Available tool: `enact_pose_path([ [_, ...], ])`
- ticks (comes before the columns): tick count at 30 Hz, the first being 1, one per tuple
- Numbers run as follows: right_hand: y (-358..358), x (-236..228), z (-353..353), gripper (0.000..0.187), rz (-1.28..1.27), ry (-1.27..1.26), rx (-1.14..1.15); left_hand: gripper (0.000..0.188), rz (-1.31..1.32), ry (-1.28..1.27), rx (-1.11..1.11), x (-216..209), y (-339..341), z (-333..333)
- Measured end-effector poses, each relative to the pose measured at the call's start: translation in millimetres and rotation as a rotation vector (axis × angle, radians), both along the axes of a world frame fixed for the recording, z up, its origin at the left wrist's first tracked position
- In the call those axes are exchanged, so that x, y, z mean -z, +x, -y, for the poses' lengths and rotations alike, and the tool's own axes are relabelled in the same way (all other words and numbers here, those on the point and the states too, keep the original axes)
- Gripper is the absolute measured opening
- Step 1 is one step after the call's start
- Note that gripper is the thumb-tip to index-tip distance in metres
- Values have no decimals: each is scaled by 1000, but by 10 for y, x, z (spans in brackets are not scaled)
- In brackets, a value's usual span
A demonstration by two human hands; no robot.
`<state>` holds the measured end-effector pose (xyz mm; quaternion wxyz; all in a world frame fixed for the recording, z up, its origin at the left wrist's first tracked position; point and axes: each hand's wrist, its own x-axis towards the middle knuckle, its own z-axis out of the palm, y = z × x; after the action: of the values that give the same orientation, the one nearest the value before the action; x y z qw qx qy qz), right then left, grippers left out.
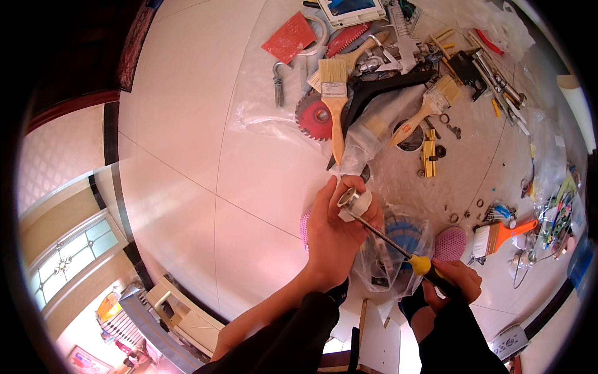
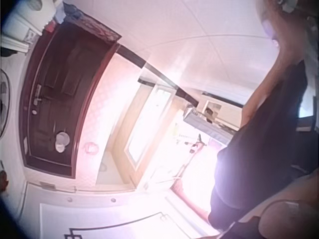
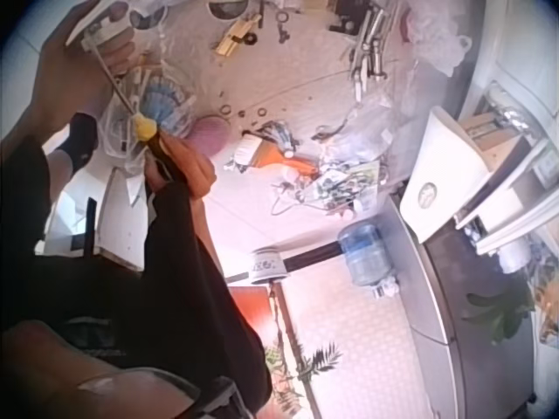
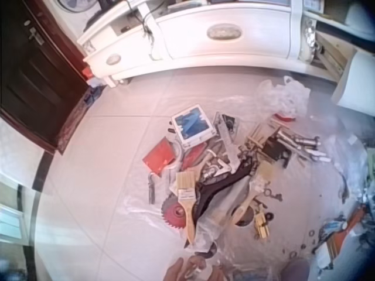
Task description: The person disassembles a lock cylinder using a screwdriver to remove internal components while sitting on the floor.
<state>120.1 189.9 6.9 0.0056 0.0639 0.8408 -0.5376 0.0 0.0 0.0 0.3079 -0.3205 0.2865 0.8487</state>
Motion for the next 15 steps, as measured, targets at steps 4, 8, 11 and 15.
enact_pose_path([
  [4, -28, 4, 15, 38, -4, -14, 22, 33, 19, -30, -9, -15, -26, -2],
  [8, -22, 62, 33, 40, -24, -54, -20, 32, -9, 10, -6, 61, 7, 56],
  [11, -47, -75, -84, 40, -64, 5, -5, 32, -14, 79, 0, 55, -16, -85],
  [15, -27, 64, 36, 41, -85, -63, -20, 32, -19, -13, 15, 49, 18, 66],
])
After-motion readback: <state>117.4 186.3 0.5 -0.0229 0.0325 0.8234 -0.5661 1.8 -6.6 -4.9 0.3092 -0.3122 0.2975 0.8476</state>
